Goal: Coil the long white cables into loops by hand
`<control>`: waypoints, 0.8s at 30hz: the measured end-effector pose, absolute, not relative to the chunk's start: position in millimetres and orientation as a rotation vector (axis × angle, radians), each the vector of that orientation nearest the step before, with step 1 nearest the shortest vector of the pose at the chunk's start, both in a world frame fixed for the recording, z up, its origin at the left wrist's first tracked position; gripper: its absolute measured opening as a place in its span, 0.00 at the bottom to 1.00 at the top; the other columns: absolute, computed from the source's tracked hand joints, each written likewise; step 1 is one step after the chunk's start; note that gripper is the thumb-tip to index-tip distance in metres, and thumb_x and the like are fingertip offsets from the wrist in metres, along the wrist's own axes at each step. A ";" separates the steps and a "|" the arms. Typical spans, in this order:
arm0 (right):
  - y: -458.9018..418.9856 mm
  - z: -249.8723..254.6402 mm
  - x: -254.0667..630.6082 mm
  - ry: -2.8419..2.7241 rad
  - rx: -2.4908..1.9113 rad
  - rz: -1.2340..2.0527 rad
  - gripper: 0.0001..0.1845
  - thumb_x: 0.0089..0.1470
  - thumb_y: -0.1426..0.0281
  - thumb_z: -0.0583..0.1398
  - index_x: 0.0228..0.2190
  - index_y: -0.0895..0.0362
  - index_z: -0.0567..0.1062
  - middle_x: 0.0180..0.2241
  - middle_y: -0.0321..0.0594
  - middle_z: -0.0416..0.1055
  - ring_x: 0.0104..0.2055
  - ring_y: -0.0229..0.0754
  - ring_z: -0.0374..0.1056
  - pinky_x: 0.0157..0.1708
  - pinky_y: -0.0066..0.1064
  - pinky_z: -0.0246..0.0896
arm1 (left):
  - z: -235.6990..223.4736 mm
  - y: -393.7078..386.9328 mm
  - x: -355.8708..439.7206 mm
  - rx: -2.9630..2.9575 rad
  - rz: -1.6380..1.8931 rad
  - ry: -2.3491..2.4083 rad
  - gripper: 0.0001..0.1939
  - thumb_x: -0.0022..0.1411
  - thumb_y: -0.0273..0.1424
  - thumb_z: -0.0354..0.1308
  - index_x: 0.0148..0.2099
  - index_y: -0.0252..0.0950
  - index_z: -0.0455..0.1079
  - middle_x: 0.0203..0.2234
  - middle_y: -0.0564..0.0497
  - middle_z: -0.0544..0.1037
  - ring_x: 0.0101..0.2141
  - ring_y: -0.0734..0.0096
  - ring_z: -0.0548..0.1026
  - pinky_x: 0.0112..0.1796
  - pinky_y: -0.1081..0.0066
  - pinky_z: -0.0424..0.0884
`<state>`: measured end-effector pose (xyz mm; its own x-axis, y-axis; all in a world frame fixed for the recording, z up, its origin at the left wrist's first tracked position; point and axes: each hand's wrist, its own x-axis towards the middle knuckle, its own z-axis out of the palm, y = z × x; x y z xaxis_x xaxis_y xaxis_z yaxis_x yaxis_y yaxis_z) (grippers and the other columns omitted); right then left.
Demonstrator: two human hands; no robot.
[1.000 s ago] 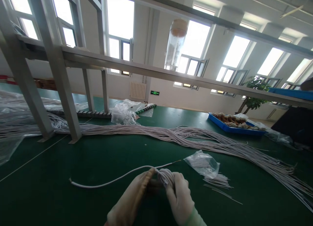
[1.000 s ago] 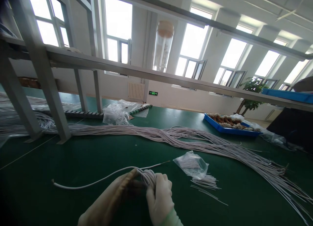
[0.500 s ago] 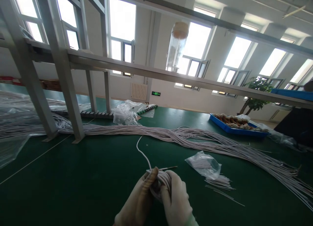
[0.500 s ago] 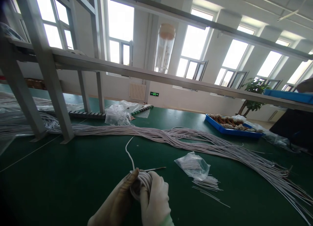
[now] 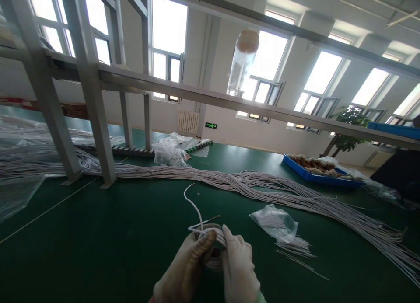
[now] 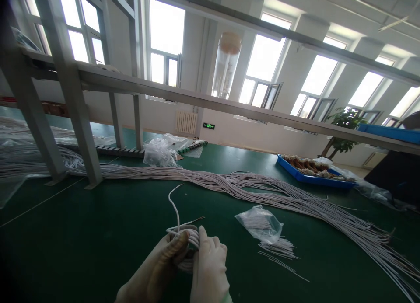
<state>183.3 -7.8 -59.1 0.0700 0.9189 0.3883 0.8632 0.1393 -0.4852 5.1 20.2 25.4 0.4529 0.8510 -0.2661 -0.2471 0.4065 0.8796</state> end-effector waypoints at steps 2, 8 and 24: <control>-13.7 -51.4 177.1 -1.643 -1.642 0.295 0.27 0.65 0.71 0.53 0.63 0.48 0.69 0.50 0.47 0.76 0.48 0.56 0.74 0.39 0.43 0.74 | 23.8 19.6 5.5 0.881 0.793 0.809 0.40 0.44 0.57 0.72 0.53 0.37 0.71 0.50 0.40 0.78 0.52 0.38 0.75 0.55 0.44 0.68; -19.8 -29.7 159.3 -1.399 -1.418 0.752 0.20 0.67 0.67 0.51 0.56 0.48 0.74 0.50 0.44 0.77 0.51 0.53 0.75 0.46 0.42 0.75 | -7.8 26.6 -0.8 0.944 0.791 0.836 0.44 0.44 0.58 0.71 0.57 0.39 0.69 0.52 0.40 0.77 0.55 0.39 0.73 0.58 0.45 0.66; -15.7 -34.3 143.1 -1.270 -1.513 0.703 0.31 0.68 0.44 0.42 0.46 0.49 0.74 0.44 0.48 0.75 0.44 0.55 0.75 0.43 0.47 0.75 | 36.2 13.0 15.8 0.901 0.823 0.781 0.36 0.48 0.62 0.67 0.47 0.40 0.70 0.43 0.45 0.78 0.46 0.48 0.76 0.48 0.52 0.72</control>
